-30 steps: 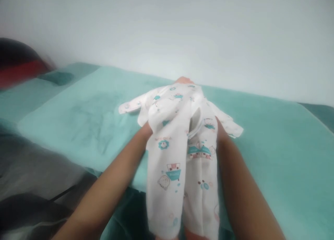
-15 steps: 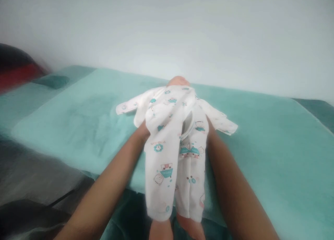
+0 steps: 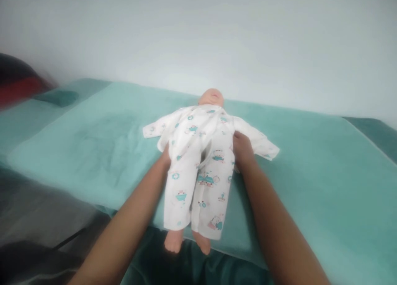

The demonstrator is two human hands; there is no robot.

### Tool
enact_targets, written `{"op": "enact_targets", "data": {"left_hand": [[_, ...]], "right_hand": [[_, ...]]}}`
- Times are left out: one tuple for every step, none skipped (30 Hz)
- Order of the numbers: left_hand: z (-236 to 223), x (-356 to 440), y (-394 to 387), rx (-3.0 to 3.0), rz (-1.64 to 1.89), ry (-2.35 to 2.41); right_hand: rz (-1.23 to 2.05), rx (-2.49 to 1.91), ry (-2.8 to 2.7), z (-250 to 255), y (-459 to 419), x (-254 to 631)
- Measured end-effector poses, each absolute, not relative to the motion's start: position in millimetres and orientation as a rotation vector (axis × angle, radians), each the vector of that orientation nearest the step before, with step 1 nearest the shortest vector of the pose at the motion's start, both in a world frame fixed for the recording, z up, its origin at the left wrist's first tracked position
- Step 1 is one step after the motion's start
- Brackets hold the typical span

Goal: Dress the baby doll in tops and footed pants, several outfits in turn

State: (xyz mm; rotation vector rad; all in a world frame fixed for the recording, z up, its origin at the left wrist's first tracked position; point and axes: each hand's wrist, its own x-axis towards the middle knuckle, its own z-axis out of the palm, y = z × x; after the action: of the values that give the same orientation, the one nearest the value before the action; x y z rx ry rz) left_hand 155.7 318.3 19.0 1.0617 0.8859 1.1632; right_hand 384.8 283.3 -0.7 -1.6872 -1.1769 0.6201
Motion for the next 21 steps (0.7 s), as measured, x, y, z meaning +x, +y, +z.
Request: {"op": "enact_targets", "data": {"left_hand": [[19.3,155.7,318.0,1.036,1.159,0.888],[19.5,155.7,318.0,1.007,1.155,0.890],[19.5,155.7,318.5,0.976,1.149,0.893],[19.1,155.6,319.7,0.947,1.140,0.896],[18.4,155.4,321.8,0.922,1.129,0.901],[17.3,155.1,324.7,0.891,1.111,0.900],[15.9,154.7,328.2,0.847,1.092,0.889],[14.4,154.3,331.9,0.789,1.070,0.862],[12.8,153.8,335.6,0.719,1.043,0.819],[11.3,153.4,338.8,0.647,1.006,0.761],[10.0,153.1,341.3,0.583,0.964,0.699],[8.9,152.9,343.1,0.539,0.929,0.643],[8.2,152.8,344.1,0.519,0.907,0.606],[7.6,152.9,344.4,0.514,0.900,0.588],[7.2,153.0,344.4,0.517,0.916,0.593],[6.9,153.2,344.2,0.521,0.948,0.611],[6.7,153.4,344.1,0.525,0.982,0.630],[6.6,153.6,344.1,0.524,1.002,0.635],[6.4,153.8,344.3,0.520,0.996,0.620],[6.3,153.9,344.8,0.517,0.968,0.585],[6.1,153.9,345.5,0.513,0.925,0.538]], "right_hand": [[0.588,-1.695,-1.135,-2.0,283.8,384.6],[0.543,-1.701,-1.101,-2.8,284.0,384.5],[0.483,-1.703,-1.069,-3.0,284.0,384.6],[0.416,-1.701,-1.040,-2.6,283.9,384.8],[0.346,-1.687,-1.019,-1.4,283.9,385.1],[0.275,-1.663,-1.003,0.7,284.3,385.3],[0.206,-1.627,-1.000,3.5,285.6,385.5],[0.145,-1.586,-1.016,7.1,288.1,385.6],[0.102,-1.544,-1.054,11.3,292.0,385.6],[0.084,-1.513,-1.114,16.0,297.5,385.6],[0.083,-1.500,-1.190,20.8,304.4,385.5],[0.093,-1.507,-1.272,25.6,312.4,385.5],[0.111,-1.526,-1.345,30.2,321.2,385.7],[0.136,-1.553,-1.400,34.3,330.2,386.1],[0.164,-1.580,-1.432,38.0,338.9,386.9],[0.196,-1.599,-1.438,41.3,346.8,388.4],[0.244,-1.608,-1.420,44.1,353.6,390.4],[0.323,-1.608,-1.390,46.7,359.1,393.0],[0.431,-1.599,-1.361,49.2,363.2,395.9],[0.555,-1.585,-1.340,51.9,365.9,399.0],[0.677,-1.574,-1.338,54.8,367.6,401.8]]}}
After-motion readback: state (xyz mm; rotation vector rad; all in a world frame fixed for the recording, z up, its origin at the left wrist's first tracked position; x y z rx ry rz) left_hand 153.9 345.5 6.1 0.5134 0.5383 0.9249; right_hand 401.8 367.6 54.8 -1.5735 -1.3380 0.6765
